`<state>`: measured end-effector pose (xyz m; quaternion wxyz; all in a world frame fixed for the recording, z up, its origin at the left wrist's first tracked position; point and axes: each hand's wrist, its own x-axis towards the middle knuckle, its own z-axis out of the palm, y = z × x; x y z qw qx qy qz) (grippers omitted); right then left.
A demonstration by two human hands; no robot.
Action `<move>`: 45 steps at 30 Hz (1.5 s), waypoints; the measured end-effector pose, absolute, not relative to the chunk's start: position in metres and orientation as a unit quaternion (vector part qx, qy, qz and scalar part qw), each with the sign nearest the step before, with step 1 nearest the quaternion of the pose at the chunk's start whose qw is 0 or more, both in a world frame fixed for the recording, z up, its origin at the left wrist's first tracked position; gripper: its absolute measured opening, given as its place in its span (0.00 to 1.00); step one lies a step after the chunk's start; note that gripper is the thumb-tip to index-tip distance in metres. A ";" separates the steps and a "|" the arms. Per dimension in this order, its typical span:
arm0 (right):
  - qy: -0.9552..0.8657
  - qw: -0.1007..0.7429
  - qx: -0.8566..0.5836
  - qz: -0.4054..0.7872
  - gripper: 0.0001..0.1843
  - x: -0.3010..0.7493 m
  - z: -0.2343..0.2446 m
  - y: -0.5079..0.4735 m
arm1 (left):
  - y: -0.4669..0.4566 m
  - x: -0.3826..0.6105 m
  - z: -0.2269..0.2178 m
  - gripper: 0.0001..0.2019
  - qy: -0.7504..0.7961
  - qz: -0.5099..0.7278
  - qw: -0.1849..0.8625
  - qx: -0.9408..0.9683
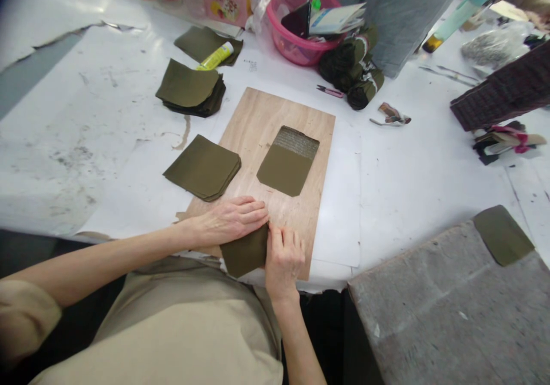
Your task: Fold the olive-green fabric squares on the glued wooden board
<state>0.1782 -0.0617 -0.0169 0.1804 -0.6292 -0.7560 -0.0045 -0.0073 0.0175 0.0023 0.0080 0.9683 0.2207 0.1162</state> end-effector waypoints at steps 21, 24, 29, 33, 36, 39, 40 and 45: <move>-0.746 0.185 -0.640 0.005 0.12 0.185 -0.018 -0.074 | 0.011 -0.007 0.004 0.08 0.238 0.129 0.039 0.962; -0.746 0.179 -0.641 0.008 0.12 0.185 -0.018 -0.075 | 0.009 -0.005 0.005 0.08 0.227 0.129 0.045 0.964; -0.744 0.180 -0.643 0.003 0.11 0.187 -0.018 -0.078 | 0.007 -0.004 0.005 0.09 0.233 0.124 0.012 0.965; -0.743 0.191 -0.642 0.005 0.10 0.188 -0.018 -0.079 | 0.007 -0.003 0.008 0.08 0.242 0.111 -0.004 0.964; -0.742 0.192 -0.642 0.009 0.10 0.187 -0.018 -0.078 | 0.008 -0.002 0.009 0.07 0.245 0.111 0.018 0.963; -0.744 0.193 -0.639 0.008 0.11 0.188 -0.017 -0.078 | 0.008 -0.001 0.008 0.07 0.237 0.107 0.029 0.965; -0.745 0.195 -0.638 0.007 0.11 0.188 -0.017 -0.078 | 0.008 -0.001 0.007 0.07 0.235 0.106 0.028 0.966; -0.753 0.201 -0.626 0.011 0.11 0.193 -0.017 -0.080 | 0.007 0.000 0.006 0.09 0.213 0.122 0.007 0.969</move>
